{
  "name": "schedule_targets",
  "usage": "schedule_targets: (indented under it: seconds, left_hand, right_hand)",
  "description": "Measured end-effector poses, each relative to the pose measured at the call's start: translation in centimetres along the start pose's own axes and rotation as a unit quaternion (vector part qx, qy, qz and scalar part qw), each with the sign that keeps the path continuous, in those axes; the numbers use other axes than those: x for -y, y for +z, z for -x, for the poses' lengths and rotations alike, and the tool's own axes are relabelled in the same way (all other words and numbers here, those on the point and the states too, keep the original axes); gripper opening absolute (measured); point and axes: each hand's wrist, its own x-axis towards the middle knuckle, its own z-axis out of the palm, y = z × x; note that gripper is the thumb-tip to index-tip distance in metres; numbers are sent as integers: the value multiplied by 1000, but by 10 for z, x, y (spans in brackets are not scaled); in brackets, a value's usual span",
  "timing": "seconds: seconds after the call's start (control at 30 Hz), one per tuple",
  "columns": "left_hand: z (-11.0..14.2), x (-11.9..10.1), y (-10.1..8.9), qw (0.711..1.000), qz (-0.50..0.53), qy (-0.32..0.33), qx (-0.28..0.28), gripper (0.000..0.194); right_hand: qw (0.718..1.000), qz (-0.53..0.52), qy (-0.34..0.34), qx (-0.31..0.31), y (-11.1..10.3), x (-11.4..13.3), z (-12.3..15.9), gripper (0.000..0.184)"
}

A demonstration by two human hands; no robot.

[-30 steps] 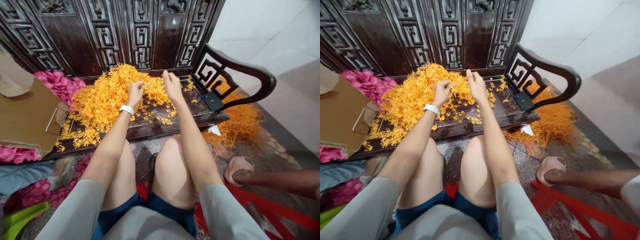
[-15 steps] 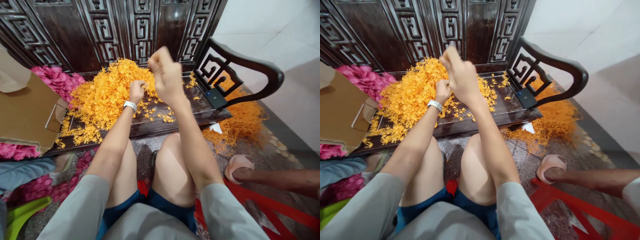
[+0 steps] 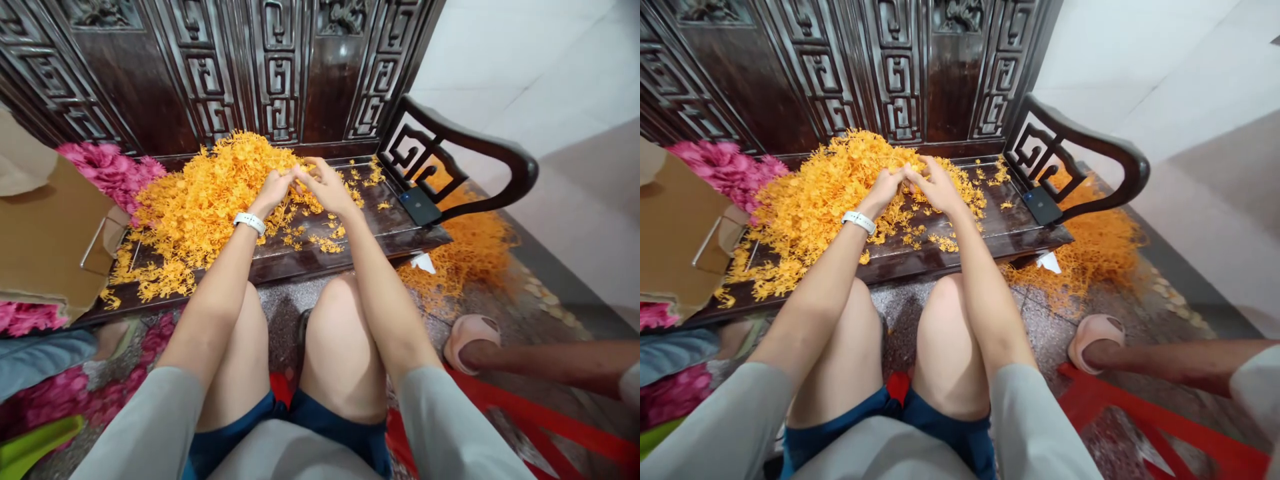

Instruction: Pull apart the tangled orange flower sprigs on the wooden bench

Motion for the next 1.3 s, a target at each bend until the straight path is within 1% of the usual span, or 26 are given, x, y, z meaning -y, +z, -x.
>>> schedule_targets:
  seconds: [0.07,0.13,0.27,0.37,0.43,0.5,0.53,0.57,0.6,0.63,0.7,0.73,0.77,0.8,0.83,0.87,0.9,0.93,0.97,1.0,1.03,1.07,1.1,1.17,1.23,1.3]
  left_hand:
    - [2,0,-1,997,-7,-29,66,47]
    - [3,0,-2,995,-13,-43,91,50]
    - [6,-5,-1,998,-17,-28,57,48]
    - [9,-13,7,998,44,-46,-1,44]
    - [9,-18,13,993,89,-67,-45,41]
    - [9,-23,16,988,111,-81,-72,38]
    - [8,-23,15,985,118,-91,-90,37]
    - [6,-23,13,980,123,-106,-116,37]
    - [4,-22,10,973,129,-122,-147,38]
    - [1,-21,5,966,133,-136,-175,38]
    - [-3,-16,-6,959,139,-149,-198,37]
    - [-5,-14,-12,961,142,-143,-187,35]
    - [-6,-12,-16,965,147,-133,-175,31]
    - [-6,-11,-19,968,152,-122,-160,25]
    - [-6,-11,-21,971,156,-111,-147,18]
    - [-6,-11,-21,973,157,-101,-135,12]
    - [-4,-12,-20,976,152,-93,-124,8]
    - [-3,-14,-17,980,141,-85,-112,10]
    - [-1,-15,-14,984,125,-79,-101,13]
    - [1,-17,-10,988,105,-73,-91,15]
    - [2,-19,-6,991,82,-68,-82,16]
    - [4,-20,-1,993,60,-62,-75,16]
    - [6,-21,3,995,39,-54,-72,15]
    - [9,-21,10,997,1,-29,-68,12]
    - [12,-19,14,997,-54,22,-56,11]
    - [15,-17,14,988,-124,85,-33,13]
  right_hand:
    - [998,50,-36,23,3,9,-1,57]
    - [991,115,-56,33,3,17,-3,42]
    - [965,255,-53,37,2,35,-1,21]
    - [939,333,-57,67,3,51,2,20]
    - [933,345,-66,84,2,62,4,18]
    - [943,306,-76,103,-1,72,6,16]
    - [953,260,-84,129,-3,77,9,20]
    - [960,197,-93,175,-5,83,12,26]
    - [957,121,-103,241,-7,89,17,32]
    - [939,42,-113,321,-8,96,22,37]
    - [870,-85,-119,471,-12,107,31,44]
    - [839,-125,-114,517,-15,111,35,45]
    - [829,-163,-106,525,-17,112,36,46]
    - [842,-206,-94,489,-20,110,36,49]
    - [869,-256,-76,416,-23,106,34,53]
    - [898,-307,-51,313,-25,99,30,56]
    - [915,-351,-20,196,-26,90,25,58]
    - [919,-383,18,86,-27,80,19,58]
    - [914,-401,62,2,-26,70,14,56]
    - [906,-405,109,-52,-25,61,10,54]
    - [901,-398,153,-86,-22,53,7,50]
    - [901,-378,188,-97,-19,47,5,47]
    - [911,-344,213,-88,-15,42,5,43]
    - [943,-250,217,-32,-7,38,6,39]
    - [971,-161,175,21,0,37,8,44]
    - [988,-102,110,30,6,34,8,51]
